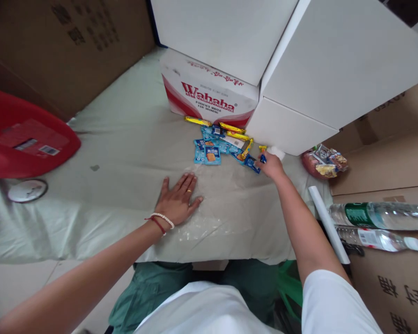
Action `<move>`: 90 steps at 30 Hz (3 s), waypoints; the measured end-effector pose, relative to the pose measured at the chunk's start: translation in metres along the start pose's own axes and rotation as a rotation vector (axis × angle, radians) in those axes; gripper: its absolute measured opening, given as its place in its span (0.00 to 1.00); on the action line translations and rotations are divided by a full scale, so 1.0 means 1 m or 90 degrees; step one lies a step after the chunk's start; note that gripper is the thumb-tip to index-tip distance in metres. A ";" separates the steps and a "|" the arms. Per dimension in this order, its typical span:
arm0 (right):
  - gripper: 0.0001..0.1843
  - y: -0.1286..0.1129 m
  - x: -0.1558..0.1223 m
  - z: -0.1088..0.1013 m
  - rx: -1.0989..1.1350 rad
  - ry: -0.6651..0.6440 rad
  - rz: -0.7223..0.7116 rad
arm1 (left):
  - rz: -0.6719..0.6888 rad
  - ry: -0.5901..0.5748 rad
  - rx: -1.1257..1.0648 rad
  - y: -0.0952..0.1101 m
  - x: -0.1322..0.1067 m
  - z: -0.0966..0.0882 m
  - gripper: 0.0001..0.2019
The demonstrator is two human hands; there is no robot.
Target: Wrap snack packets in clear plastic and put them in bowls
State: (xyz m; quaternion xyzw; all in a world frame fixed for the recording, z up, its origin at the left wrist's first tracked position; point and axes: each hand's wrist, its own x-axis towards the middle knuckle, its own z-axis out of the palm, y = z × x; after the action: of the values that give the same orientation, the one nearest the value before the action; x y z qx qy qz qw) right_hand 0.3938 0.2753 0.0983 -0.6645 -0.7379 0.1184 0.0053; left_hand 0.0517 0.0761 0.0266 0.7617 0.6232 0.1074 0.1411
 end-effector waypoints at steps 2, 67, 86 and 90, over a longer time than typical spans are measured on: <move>0.29 0.000 0.000 0.003 -0.020 -0.036 0.023 | 0.002 0.003 0.000 0.000 0.000 0.001 0.35; 0.32 -0.112 -0.121 0.043 -0.022 -0.116 -0.350 | 0.004 0.001 0.054 0.001 0.000 0.002 0.36; 0.26 -0.127 -0.118 0.047 -0.084 -0.126 -0.295 | -0.004 0.002 0.051 0.002 0.000 0.004 0.37; 0.28 -0.138 -0.118 0.059 -0.075 -0.136 -0.290 | -0.001 0.009 0.056 0.001 0.000 0.004 0.37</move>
State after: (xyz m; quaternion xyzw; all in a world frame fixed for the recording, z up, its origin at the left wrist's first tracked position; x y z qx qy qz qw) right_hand 0.2625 0.1377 0.0833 -0.4641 -0.8704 0.1407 -0.0851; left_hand 0.0543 0.0751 0.0232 0.7658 0.6289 0.0851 0.1033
